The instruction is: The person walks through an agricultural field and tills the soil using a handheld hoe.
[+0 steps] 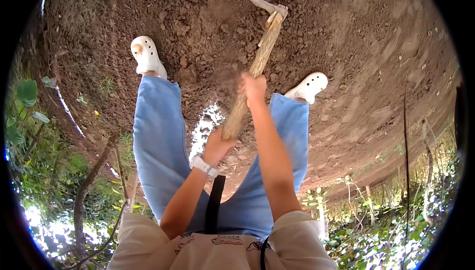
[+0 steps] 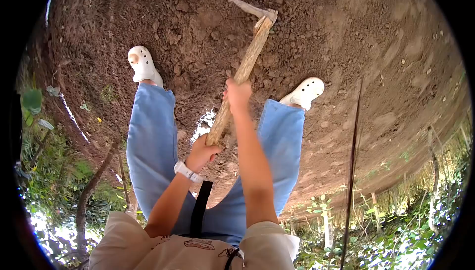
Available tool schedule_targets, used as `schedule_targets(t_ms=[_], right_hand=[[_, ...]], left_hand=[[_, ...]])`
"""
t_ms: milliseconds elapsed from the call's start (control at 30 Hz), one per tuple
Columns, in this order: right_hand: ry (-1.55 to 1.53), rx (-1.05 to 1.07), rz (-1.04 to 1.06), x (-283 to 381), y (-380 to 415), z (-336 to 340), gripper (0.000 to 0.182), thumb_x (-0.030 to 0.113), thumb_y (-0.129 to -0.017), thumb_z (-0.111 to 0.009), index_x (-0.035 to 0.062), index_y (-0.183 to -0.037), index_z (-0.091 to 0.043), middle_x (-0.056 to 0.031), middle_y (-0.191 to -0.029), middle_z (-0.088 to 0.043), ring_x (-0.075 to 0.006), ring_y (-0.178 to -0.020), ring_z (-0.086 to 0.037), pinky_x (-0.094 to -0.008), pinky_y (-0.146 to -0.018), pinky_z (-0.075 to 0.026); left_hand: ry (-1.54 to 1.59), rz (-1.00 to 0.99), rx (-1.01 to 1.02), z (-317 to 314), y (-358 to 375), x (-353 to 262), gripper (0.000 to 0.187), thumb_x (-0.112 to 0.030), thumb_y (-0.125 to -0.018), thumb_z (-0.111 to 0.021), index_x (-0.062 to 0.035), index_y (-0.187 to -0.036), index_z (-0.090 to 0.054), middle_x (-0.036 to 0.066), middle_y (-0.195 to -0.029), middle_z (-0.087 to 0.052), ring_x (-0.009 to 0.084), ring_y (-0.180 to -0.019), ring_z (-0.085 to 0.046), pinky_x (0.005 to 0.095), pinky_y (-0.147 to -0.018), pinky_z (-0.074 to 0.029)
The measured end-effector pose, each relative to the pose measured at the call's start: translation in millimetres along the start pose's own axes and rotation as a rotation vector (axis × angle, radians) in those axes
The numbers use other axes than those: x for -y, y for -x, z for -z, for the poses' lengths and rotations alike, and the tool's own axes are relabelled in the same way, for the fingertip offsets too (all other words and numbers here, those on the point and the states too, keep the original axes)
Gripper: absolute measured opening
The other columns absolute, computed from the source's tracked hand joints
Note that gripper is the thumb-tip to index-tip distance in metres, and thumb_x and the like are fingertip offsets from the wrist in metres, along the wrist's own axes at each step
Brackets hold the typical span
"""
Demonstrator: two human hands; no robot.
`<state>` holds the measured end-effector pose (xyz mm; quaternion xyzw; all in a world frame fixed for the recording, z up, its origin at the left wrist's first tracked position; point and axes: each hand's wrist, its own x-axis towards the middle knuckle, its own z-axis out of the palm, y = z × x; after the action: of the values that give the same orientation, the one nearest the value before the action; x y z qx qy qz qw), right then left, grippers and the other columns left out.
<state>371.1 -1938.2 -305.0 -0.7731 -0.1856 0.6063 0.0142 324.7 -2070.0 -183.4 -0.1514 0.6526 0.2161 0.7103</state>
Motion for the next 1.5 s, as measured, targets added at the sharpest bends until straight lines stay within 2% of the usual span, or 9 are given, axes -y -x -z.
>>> schedule_targets(t_ms=[167, 367, 500, 567, 667, 767, 900, 1133, 1500], right_hand=[[-0.082, 0.031, -0.101, -18.8, 44.4, 20.5, 0.028, 0.002, -0.070, -0.057, -0.0066, -0.091, -0.040, -0.0105, -0.063, -0.049, -0.0165, -0.044, -0.048, -0.0285, -0.036, -0.041], [-0.205, -0.082, 0.057, -6.3, 74.5, 64.6, 0.023, -0.003, -0.068, -0.054, -0.0031, -0.088, -0.042, -0.0082, -0.063, -0.049, -0.0159, -0.046, -0.049, -0.0261, -0.039, -0.042], [-0.366, -0.044, 0.196, 29.2, 43.5, 107.6, 0.037, 0.024, -0.073, -0.052, -0.0003, -0.099, -0.044, -0.0094, -0.074, -0.050, -0.0179, -0.060, -0.050, -0.0332, -0.056, -0.047], [-0.344, -0.089, 0.339, 62.1, 51.6, 137.0, 0.056, 0.040, -0.069, -0.052, 0.0012, -0.107, -0.043, -0.0115, -0.085, -0.050, -0.0191, -0.069, -0.049, -0.0357, -0.061, -0.046], [-0.413, -0.093, 0.395, 95.3, 43.4, 161.0, 0.066, 0.045, -0.065, -0.055, 0.0019, -0.113, -0.042, -0.0112, -0.086, -0.048, -0.0194, -0.073, -0.048, -0.0341, -0.062, -0.047], [-0.598, 0.067, 0.314, 131.9, 19.0, 161.9, 0.043, 0.032, -0.074, -0.053, 0.0016, -0.104, -0.045, -0.0091, -0.078, -0.047, -0.0182, -0.068, -0.049, -0.0305, -0.059, -0.048], [-0.516, -0.100, 0.119, 139.3, -66.5, 143.5, 0.013, 0.002, -0.075, -0.055, 0.0002, -0.086, -0.047, -0.0081, -0.069, -0.049, -0.0168, -0.057, -0.049, -0.0306, -0.049, -0.046], [-0.897, 0.028, -0.094, 89.0, -80.4, 85.6, 0.012, 0.011, -0.074, -0.053, 0.0068, -0.069, -0.043, -0.0041, -0.059, -0.043, -0.0151, -0.050, -0.042, -0.0290, -0.048, -0.041], [-0.879, 0.128, -0.247, 76.0, -2.7, -12.4, 0.012, 0.006, -0.073, -0.054, 0.0051, -0.075, -0.042, -0.0036, -0.064, -0.043, -0.0120, -0.055, -0.042, -0.0244, -0.050, -0.041]], left_hand=[[-0.123, 0.062, 0.022, 5.0, 39.8, 17.0, 0.023, -0.007, -0.065, -0.060, 0.0027, -0.083, -0.049, 0.006, -0.054, -0.051, 0.0109, -0.038, -0.048, 0.0248, -0.035, -0.037], [-0.473, -0.232, 0.030, -12.1, 35.3, 48.7, 0.036, -0.013, -0.064, -0.063, -0.0001, -0.096, -0.051, 0.012, -0.059, -0.055, 0.0188, -0.046, -0.055, 0.0320, -0.045, -0.044], [-0.603, -0.522, 0.061, -23.3, 8.1, -24.0, 0.030, -0.013, -0.067, -0.062, 0.0002, -0.091, -0.051, 0.011, -0.060, -0.055, 0.0156, -0.044, -0.053, 0.0299, -0.042, -0.043], [-0.069, 0.125, 0.944, -25.4, -2.6, -70.2, 0.024, -0.011, -0.068, -0.061, 0.0000, -0.087, -0.049, 0.007, -0.058, -0.052, 0.0116, -0.042, -0.050, 0.0270, -0.039, -0.041], [0.344, 0.362, 1.183, -62.1, -5.2, -77.7, 0.022, -0.007, -0.068, -0.060, -0.0005, -0.084, -0.047, 0.002, -0.056, -0.049, 0.0088, -0.041, -0.046, 0.0238, -0.037, -0.040], [-0.039, 0.152, 0.852, -88.8, -29.9, -86.0, 0.024, -0.005, -0.067, -0.063, 0.0013, -0.083, -0.046, 0.001, -0.056, -0.049, 0.0068, -0.042, -0.047, 0.0209, -0.037, -0.041], [-0.089, 0.021, 0.715, -92.2, -70.6, -121.6, 0.024, -0.002, -0.065, -0.060, 0.0013, -0.084, -0.045, 0.001, -0.057, -0.049, 0.0067, -0.043, -0.047, 0.0203, -0.036, -0.040], [-0.441, 0.041, 0.567, -19.5, -68.6, -155.7, 0.021, -0.003, -0.063, -0.056, 0.0034, -0.081, -0.047, 0.005, -0.058, -0.051, 0.0093, -0.039, -0.046, 0.0220, -0.033, -0.036], [-0.315, 0.120, 0.396, 60.8, 2.7, -149.0, 0.034, -0.005, -0.069, -0.057, 0.0045, -0.099, -0.045, 0.002, -0.058, -0.049, 0.0070, -0.040, -0.046, 0.0208, -0.036, -0.034]])
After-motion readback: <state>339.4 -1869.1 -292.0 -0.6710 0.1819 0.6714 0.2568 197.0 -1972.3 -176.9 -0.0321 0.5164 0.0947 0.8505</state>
